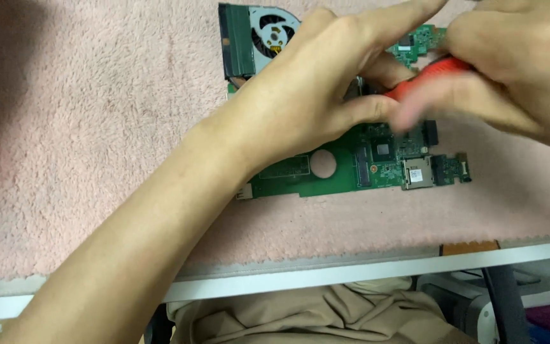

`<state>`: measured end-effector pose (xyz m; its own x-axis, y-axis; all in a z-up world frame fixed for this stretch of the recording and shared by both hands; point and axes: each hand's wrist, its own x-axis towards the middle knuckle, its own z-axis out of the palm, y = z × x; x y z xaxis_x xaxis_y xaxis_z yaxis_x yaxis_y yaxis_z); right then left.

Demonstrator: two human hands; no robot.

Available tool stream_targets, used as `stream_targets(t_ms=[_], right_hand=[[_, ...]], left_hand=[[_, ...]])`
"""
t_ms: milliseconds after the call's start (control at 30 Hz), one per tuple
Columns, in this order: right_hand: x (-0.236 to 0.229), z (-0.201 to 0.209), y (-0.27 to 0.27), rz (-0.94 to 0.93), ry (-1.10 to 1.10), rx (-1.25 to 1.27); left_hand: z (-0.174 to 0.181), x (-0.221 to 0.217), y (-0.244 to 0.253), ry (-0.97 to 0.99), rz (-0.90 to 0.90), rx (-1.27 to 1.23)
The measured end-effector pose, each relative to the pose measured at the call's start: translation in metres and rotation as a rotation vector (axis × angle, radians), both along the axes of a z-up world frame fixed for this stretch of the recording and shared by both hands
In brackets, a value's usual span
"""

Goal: The person handles a green laptop motherboard, placing a small black component into a slot. They then pick up a cooling fan assembly, clean it with a brush, and attach it to the motherboard using a screwdriver to secure it in place.

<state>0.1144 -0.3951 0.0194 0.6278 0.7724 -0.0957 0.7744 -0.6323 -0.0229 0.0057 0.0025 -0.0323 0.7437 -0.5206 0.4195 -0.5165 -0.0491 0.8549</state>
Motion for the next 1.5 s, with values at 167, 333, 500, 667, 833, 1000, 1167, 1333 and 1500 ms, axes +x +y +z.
stream_targets(t_ms=[167, 333, 500, 667, 833, 1000, 1167, 1333, 1500], right_hand=[[0.012, -0.055, 0.008, -0.171, 0.527, 0.343], [-0.041, 0.016, 0.117, -0.141, -0.194, -0.358], [-0.04, 0.027, 0.111, 0.24, -0.358, -0.3], [-0.056, 0.037, 0.124, 0.278, -0.128, 0.033], [-0.06, 0.041, 0.131, 0.289, -0.305, -0.211], [-0.053, 0.054, 0.138, 0.208, -0.489, -0.425], [-0.049, 0.081, 0.144, 0.185, -0.114, 0.144], [-0.028, 0.096, 0.157, 0.242, -0.093, 0.333], [-0.018, 0.083, 0.176, 0.288, 0.107, 0.357]], left_hand=[[-0.008, 0.003, 0.004, -0.084, 0.057, 0.094], [0.007, -0.002, -0.002, -0.211, 0.033, -0.051], [0.001, -0.001, -0.001, -0.039, 0.096, 0.121], [-0.007, 0.003, 0.001, -0.115, 0.105, 0.163], [0.002, -0.003, 0.01, -0.161, 0.038, 0.198], [0.014, -0.009, 0.031, -0.061, 0.138, 0.159], [0.014, 0.005, 0.036, -0.061, 0.377, 0.093], [0.01, 0.011, 0.029, 0.024, 0.395, 0.124], [-0.002, 0.017, 0.025, -0.04, 0.391, 0.271]])
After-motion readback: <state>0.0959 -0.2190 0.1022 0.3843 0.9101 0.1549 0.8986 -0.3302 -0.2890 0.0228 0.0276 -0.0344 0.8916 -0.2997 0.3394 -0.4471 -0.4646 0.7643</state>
